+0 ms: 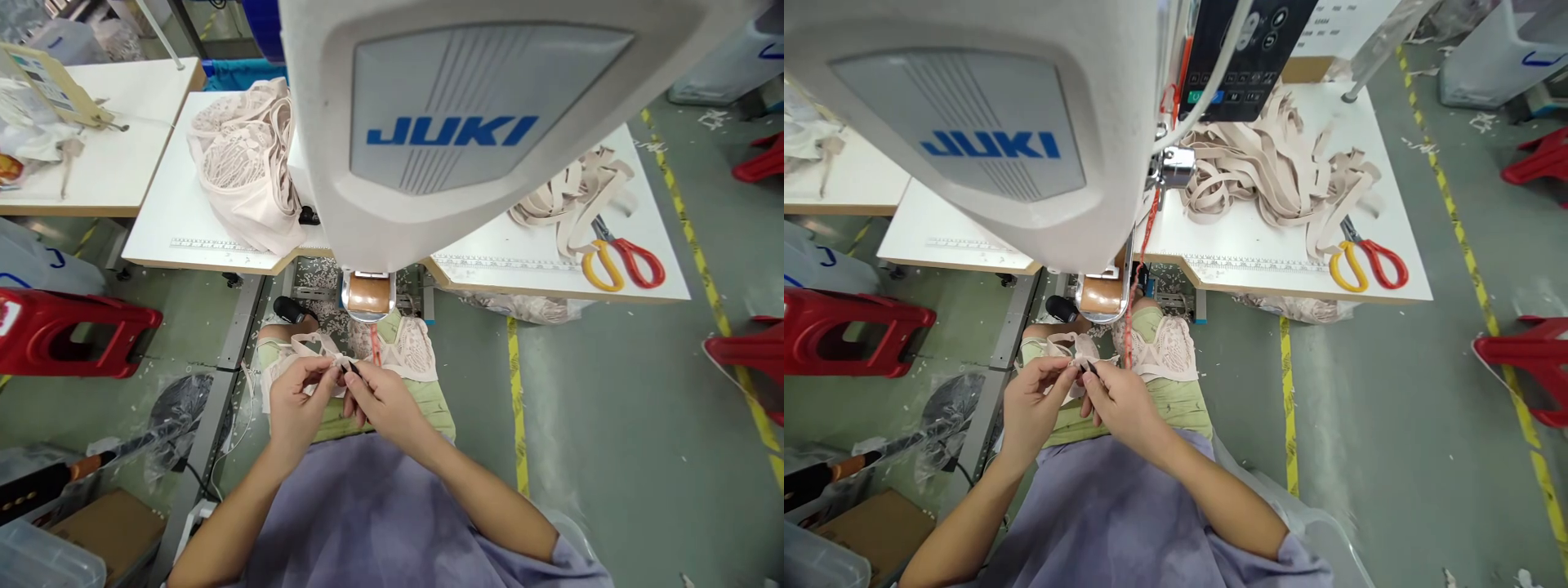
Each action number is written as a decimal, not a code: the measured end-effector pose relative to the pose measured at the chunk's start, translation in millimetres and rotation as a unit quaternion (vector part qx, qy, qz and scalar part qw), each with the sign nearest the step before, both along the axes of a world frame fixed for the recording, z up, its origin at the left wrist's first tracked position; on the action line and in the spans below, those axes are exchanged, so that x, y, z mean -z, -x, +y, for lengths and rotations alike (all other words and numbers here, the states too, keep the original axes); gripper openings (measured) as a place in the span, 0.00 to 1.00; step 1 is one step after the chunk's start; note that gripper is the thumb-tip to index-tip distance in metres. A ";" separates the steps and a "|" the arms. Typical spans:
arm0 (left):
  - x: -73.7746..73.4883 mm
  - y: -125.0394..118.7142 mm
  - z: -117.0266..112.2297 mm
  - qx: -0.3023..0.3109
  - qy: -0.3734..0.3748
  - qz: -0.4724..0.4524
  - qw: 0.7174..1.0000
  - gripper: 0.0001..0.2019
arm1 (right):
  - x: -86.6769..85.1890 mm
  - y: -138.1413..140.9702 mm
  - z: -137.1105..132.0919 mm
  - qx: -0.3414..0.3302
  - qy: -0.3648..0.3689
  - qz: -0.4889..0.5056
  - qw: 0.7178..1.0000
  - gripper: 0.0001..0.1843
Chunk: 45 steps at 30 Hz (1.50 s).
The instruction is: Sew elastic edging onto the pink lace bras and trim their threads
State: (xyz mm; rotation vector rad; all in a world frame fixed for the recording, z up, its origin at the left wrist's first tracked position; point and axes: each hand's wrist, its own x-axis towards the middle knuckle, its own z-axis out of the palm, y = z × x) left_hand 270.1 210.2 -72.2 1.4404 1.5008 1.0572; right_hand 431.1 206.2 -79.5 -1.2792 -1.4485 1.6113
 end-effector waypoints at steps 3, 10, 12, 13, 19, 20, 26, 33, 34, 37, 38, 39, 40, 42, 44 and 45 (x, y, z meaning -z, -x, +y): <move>0.7 -0.4 -0.8 0.013 -0.001 0.009 1.000 0.06 | 0.8 0.0 1.4 0.002 0.011 -0.005 1.000 0.15; 7.0 0.7 1.4 0.004 0.105 -0.082 0.991 0.09 | 8.3 1.4 0.6 0.026 0.012 0.006 1.000 0.17; 11.5 2.8 3.3 -0.005 0.138 -0.127 0.982 0.11 | 6.3 -3.0 -3.3 0.049 0.037 0.051 0.997 0.15; 13.8 4.0 3.9 -0.014 0.150 -0.142 0.978 0.12 | 4.1 -6.7 -5.2 0.078 0.053 0.082 0.992 0.15; 15.1 1.4 -2.2 -0.034 0.162 -0.159 0.973 0.12 | -10.5 -27.4 -1.6 0.191 -0.051 0.005 0.980 0.09; 12.8 -0.8 -4.2 -0.026 0.150 -0.141 0.978 0.11 | -10.1 -26.6 1.3 0.150 -0.098 -0.061 0.982 0.07; 6.3 -6.4 -10.7 0.006 0.031 0.030 0.999 0.08 | 4.1 -12.5 11.0 0.023 -0.267 -0.274 0.924 0.09; 16.1 -7.6 -6.2 0.071 -0.029 0.203 0.976 0.08 | 10.6 -8.3 15.5 -0.032 -0.280 -0.390 0.877 0.09; 17.4 -7.3 -4.8 0.078 -0.027 0.206 0.975 0.08 | 11.4 -8.9 17.8 -0.038 -0.275 -0.387 0.879 0.08; 21.0 -1.1 0.8 0.073 0.007 0.141 0.987 0.06 | 13.9 -17.7 25.3 -0.022 -0.210 -0.291 0.933 0.09; 22.0 2.6 3.0 0.061 0.033 0.096 0.993 0.06 | 14.7 -22.9 27.3 0.001 -0.164 -0.230 0.959 0.10; 22.7 6.5 5.2 0.046 0.065 0.043 0.996 0.07 | 15.4 -28.8 29.0 0.035 -0.110 -0.162 0.980 0.10; 23.1 10.3 7.3 0.032 0.101 -0.012 0.994 0.08 | 15.9 -34.7 30.3 0.078 -0.058 -0.094 0.991 0.10; 22.7 15.8 10.4 0.015 0.161 -0.104 0.981 0.11 | 15.9 -44.3 31.6 0.153 0.009 0.007 0.988 0.09; 20.9 17.3 11.8 0.013 0.188 -0.152 0.970 0.13 | 13.5 -47.9 30.9 0.160 0.007 0.027 0.987 0.09; 19.6 16.5 11.8 0.012 0.189 -0.160 0.969 0.13 | 11.2 -47.3 29.6 0.137 -0.010 0.010 0.990 0.09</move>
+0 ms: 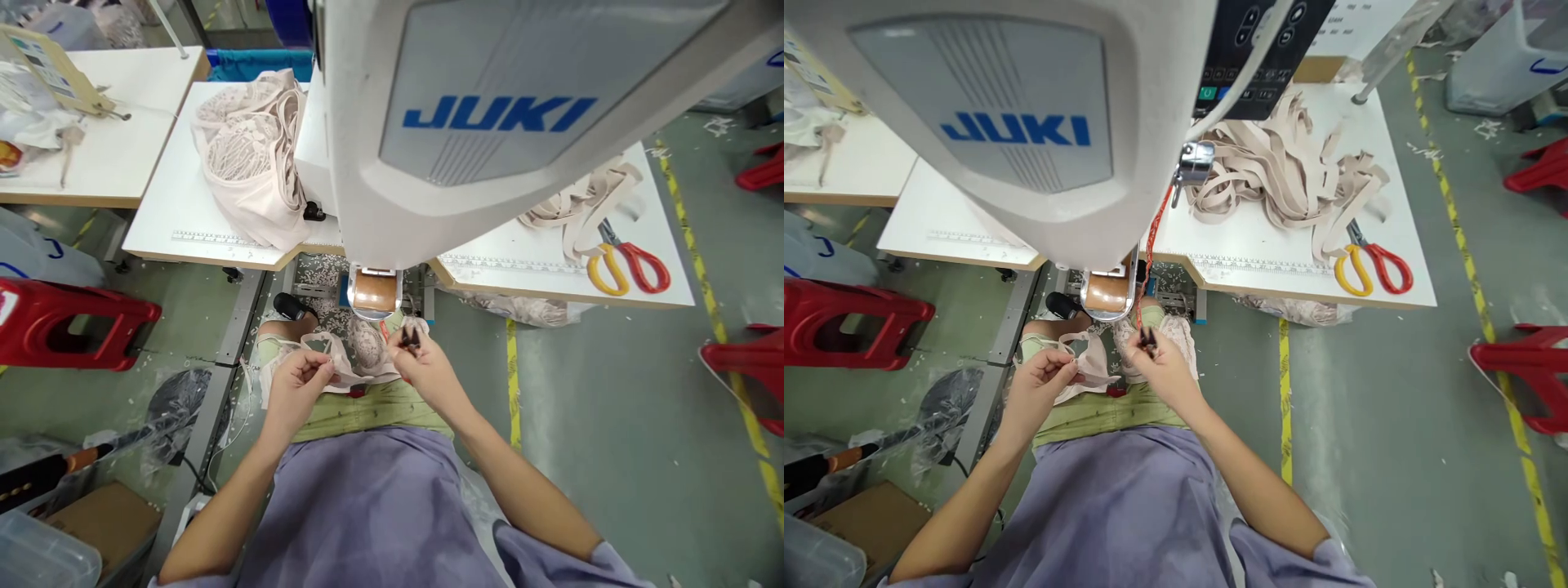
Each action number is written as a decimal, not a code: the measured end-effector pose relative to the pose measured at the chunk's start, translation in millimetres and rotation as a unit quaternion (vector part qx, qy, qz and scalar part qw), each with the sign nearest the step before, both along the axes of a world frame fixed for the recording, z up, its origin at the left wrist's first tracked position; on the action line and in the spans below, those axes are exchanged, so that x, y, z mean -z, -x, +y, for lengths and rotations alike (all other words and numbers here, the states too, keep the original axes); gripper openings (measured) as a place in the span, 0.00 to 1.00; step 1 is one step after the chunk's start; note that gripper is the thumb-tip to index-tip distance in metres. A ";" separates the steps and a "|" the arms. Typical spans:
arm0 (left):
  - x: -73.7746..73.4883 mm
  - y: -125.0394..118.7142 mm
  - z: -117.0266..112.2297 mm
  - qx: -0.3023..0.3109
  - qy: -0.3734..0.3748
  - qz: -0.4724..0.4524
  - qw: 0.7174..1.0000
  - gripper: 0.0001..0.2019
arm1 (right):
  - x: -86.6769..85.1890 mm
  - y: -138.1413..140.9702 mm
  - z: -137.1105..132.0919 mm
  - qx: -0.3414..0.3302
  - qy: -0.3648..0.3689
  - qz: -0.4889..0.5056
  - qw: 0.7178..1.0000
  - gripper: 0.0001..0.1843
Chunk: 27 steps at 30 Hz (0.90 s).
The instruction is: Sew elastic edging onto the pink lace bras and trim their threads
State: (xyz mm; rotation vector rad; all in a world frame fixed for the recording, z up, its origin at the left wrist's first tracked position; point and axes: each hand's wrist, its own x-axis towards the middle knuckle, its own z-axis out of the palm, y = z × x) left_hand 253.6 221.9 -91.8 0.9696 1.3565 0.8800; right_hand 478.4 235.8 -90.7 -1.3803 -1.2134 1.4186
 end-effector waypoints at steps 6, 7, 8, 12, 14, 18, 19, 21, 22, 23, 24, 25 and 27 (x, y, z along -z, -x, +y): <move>-7.3 -9.4 -5.8 -0.014 -0.038 0.019 0.999 0.13 | -14.0 22.0 -18.4 -0.132 -0.024 -0.119 0.984 0.09; -8.1 -10.4 -7.3 -0.016 -0.051 0.028 0.998 0.12 | -14.7 26.2 -21.4 -0.147 -0.017 -0.110 0.983 0.11; -8.8 -11.1 -8.9 -0.016 -0.063 0.040 0.997 0.12 | -14.8 30.1 -23.8 -0.159 -0.012 -0.099 0.982 0.13; -10.4 -12.4 -14.2 -0.009 -0.095 0.089 0.991 0.10 | -12.9 40.5 -26.6 -0.145 -0.003 -0.076 0.987 0.13; -10.4 -12.6 -15.5 -0.007 -0.101 0.098 0.990 0.10 | -12.2 42.1 -25.8 -0.139 -0.002 -0.075 0.987 0.13; -9.2 -13.7 -15.7 -0.007 -0.099 0.095 0.990 0.10 | -13.2 41.0 -24.6 -0.142 0.006 -0.079 0.987 0.12; -8.9 -14.1 -15.5 -0.007 -0.097 0.094 0.991 0.10 | -13.7 40.5 -24.5 -0.143 0.006 -0.086 0.986 0.12; -8.7 -14.6 -15.3 -0.007 -0.093 0.095 0.991 0.10 | -14.4 39.8 -24.4 -0.143 0.000 -0.102 0.984 0.12; -8.9 -14.8 -15.2 -0.007 -0.095 0.098 0.991 0.10 | -14.3 39.9 -24.4 -0.144 -0.005 -0.109 0.984 0.12; -9.2 -14.9 -15.1 -0.006 -0.097 0.103 0.990 0.10 | -13.7 40.2 -24.3 -0.144 -0.011 -0.116 0.983 0.12; -9.5 -15.0 -15.1 -0.005 -0.100 0.108 0.989 0.10 | -12.5 40.9 -24.3 -0.143 -0.016 -0.122 0.982 0.12; -9.8 -15.1 -15.1 -0.003 -0.103 0.114 0.988 0.10 | -10.9 41.6 -24.1 -0.142 -0.021 -0.126 0.982 0.12; -9.6 -15.4 -15.5 -0.001 -0.109 0.125 0.986 0.09 | -6.8 42.8 -23.1 -0.141 -0.030 -0.132 0.981 0.13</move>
